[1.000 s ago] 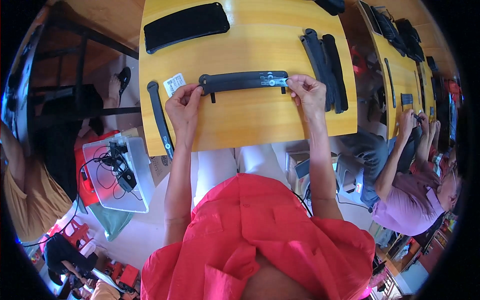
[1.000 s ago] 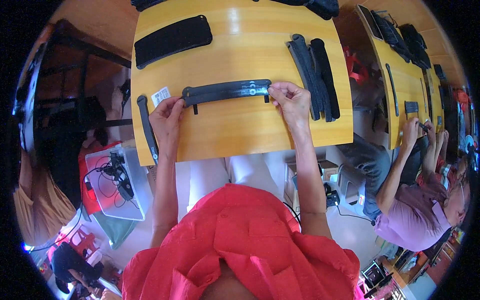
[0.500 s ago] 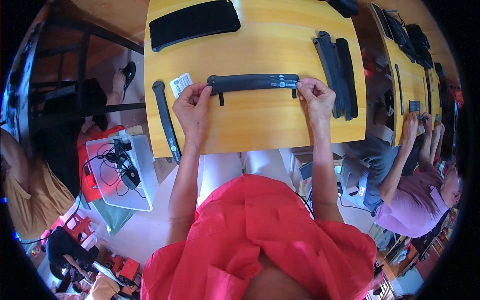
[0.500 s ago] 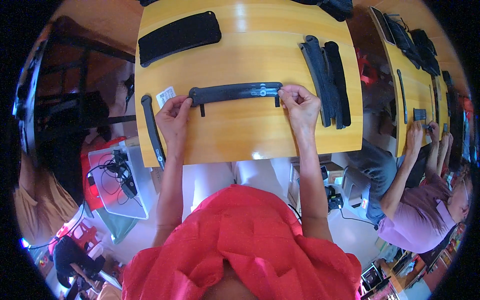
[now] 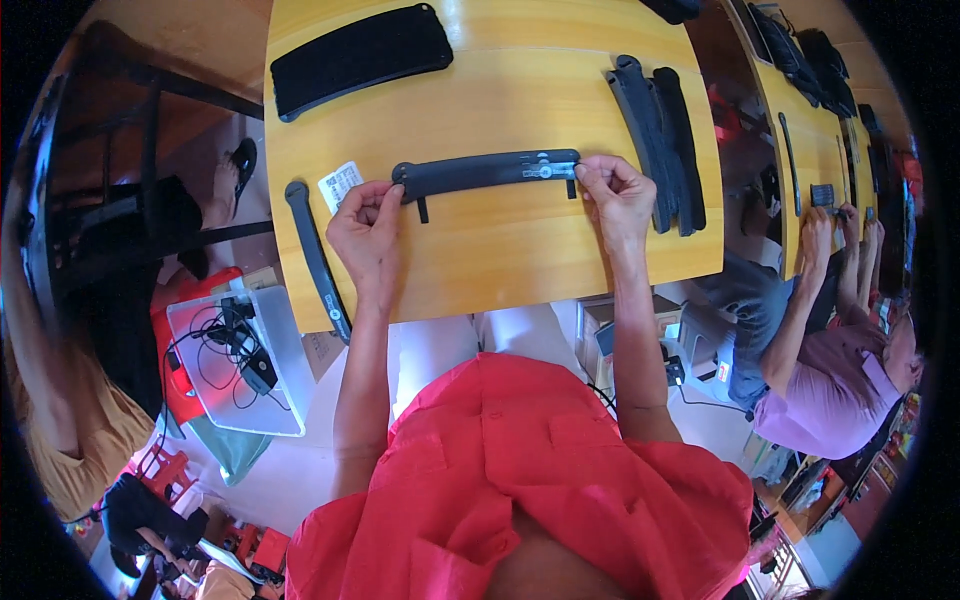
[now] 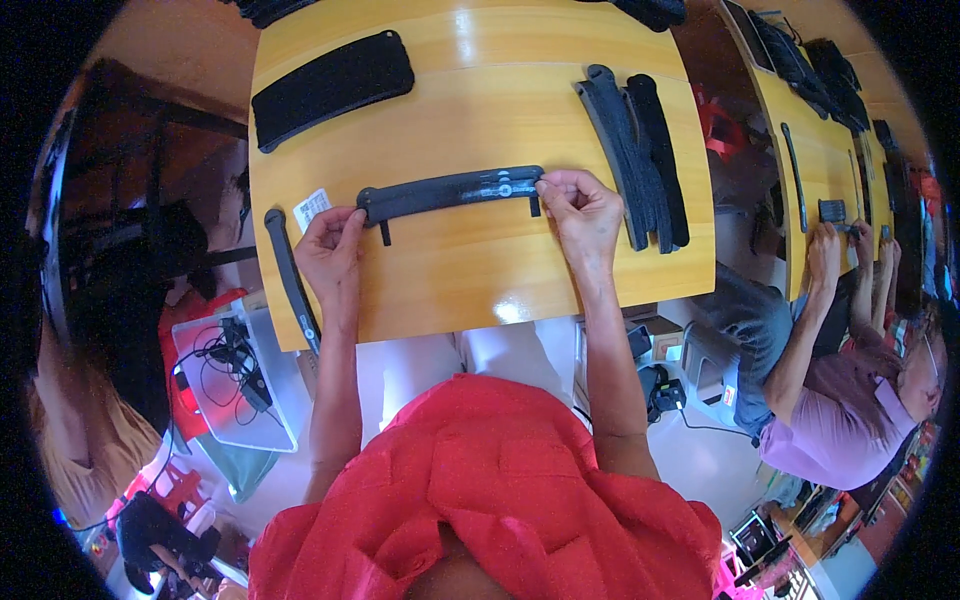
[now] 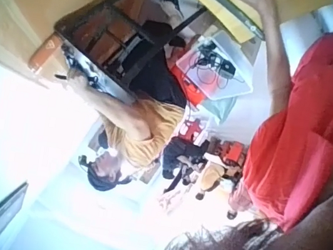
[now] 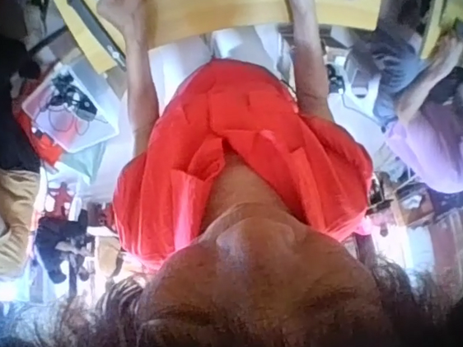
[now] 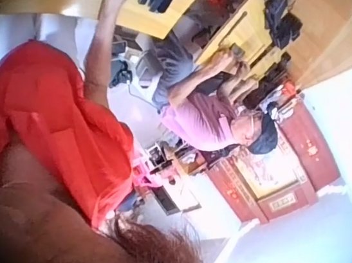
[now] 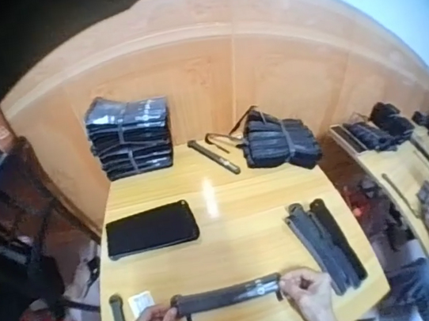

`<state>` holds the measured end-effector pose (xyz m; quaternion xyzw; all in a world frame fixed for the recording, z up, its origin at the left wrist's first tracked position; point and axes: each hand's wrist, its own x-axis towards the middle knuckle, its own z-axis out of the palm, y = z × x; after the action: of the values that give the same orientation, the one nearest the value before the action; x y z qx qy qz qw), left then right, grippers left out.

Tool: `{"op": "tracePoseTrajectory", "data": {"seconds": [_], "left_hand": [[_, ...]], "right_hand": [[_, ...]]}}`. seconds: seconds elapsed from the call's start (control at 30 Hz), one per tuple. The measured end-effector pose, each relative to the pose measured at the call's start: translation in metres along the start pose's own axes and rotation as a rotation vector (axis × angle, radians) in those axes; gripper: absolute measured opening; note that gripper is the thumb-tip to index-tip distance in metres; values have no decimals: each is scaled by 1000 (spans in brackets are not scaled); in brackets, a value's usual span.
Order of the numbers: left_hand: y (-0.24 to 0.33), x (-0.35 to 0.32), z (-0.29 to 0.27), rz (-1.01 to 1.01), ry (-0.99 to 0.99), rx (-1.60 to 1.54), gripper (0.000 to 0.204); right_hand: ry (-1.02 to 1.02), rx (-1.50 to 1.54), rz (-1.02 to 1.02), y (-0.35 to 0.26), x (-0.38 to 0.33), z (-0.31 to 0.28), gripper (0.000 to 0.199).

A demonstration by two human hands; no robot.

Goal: Assembling black textile straps by sliding them through plastic buckles and organizing them into finished piles.

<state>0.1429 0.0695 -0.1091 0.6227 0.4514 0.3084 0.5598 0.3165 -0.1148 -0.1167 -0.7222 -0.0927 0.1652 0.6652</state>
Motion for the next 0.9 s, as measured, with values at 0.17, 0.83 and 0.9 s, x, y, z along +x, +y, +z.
{"op": "tracePoseTrajectory", "data": {"seconds": [0.17, 0.83, 0.9], "left_hand": [[0, 0, 1, 4, -4, 30, 6], [0, 0, 2, 14, -14, 29, 6], [-1, 0, 2, 22, -11, 34, 5]], "right_hand": [[-17, -9, 41, -6, -2, 0, 7], [0, -49, 57, -5, -2, -1, 6], [20, -73, 69, -5, -2, 0, 6]]}}
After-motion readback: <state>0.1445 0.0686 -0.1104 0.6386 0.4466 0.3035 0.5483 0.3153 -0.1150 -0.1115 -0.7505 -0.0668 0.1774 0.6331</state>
